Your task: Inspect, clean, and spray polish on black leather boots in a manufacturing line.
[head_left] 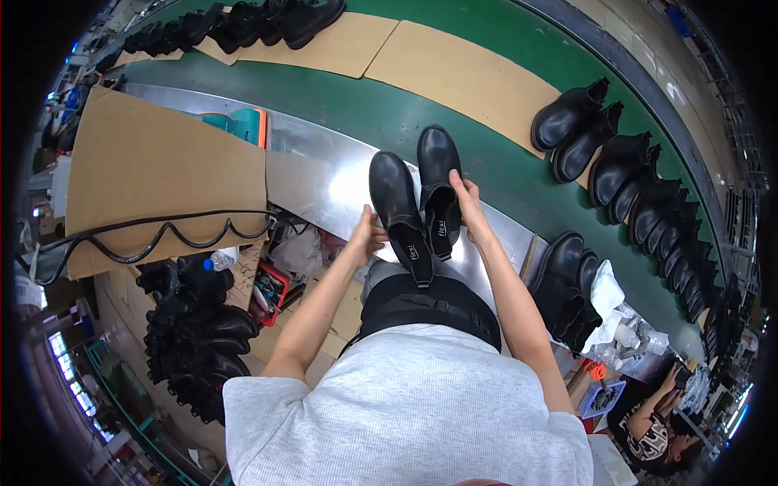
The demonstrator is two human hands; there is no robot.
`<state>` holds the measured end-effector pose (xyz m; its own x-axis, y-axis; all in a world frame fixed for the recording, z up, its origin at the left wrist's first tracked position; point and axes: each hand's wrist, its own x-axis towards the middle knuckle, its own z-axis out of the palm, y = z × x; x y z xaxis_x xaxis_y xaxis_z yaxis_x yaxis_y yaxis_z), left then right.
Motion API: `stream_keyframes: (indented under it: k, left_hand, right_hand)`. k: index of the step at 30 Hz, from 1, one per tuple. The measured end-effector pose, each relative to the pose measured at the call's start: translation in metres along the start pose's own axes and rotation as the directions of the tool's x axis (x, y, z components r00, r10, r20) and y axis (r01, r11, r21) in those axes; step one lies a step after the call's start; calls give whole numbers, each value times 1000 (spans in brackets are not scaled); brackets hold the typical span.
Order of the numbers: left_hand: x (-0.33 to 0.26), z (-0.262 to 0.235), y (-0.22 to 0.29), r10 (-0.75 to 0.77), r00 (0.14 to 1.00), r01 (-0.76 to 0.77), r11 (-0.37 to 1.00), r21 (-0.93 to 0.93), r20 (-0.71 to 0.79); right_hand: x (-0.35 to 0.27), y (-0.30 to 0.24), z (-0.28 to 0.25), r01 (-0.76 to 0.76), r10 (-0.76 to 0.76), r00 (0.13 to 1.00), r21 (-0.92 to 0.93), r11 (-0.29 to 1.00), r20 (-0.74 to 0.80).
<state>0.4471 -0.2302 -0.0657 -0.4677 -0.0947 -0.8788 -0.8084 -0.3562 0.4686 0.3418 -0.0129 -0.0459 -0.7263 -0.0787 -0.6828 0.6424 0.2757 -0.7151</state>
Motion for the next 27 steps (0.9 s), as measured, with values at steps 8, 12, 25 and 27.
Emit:
stream_keyframes:
  k: [8, 12, 25, 27]
  left_hand:
    - [-9, 1, -8, 143, 983, -120, 976, -180, 119]
    - [-43, 10, 37, 325, 928, -343, 936, 75, 184]
    - [-61, 66, 82, 336, 845, -438, 881, 179, 415]
    - [-44, 76, 67, 297, 878, -324, 946, 9, 377]
  right_hand:
    - [-14, 9, -21, -170, 153, 971, 79, 982, 184]
    - [-57, 6, -27, -103, -53, 956, 500, 860, 289]
    - [-85, 13, -59, 44, -23, 998, 428, 903, -53]
    - [-98, -1, -66, 196, -146, 973, 298, 934, -180]
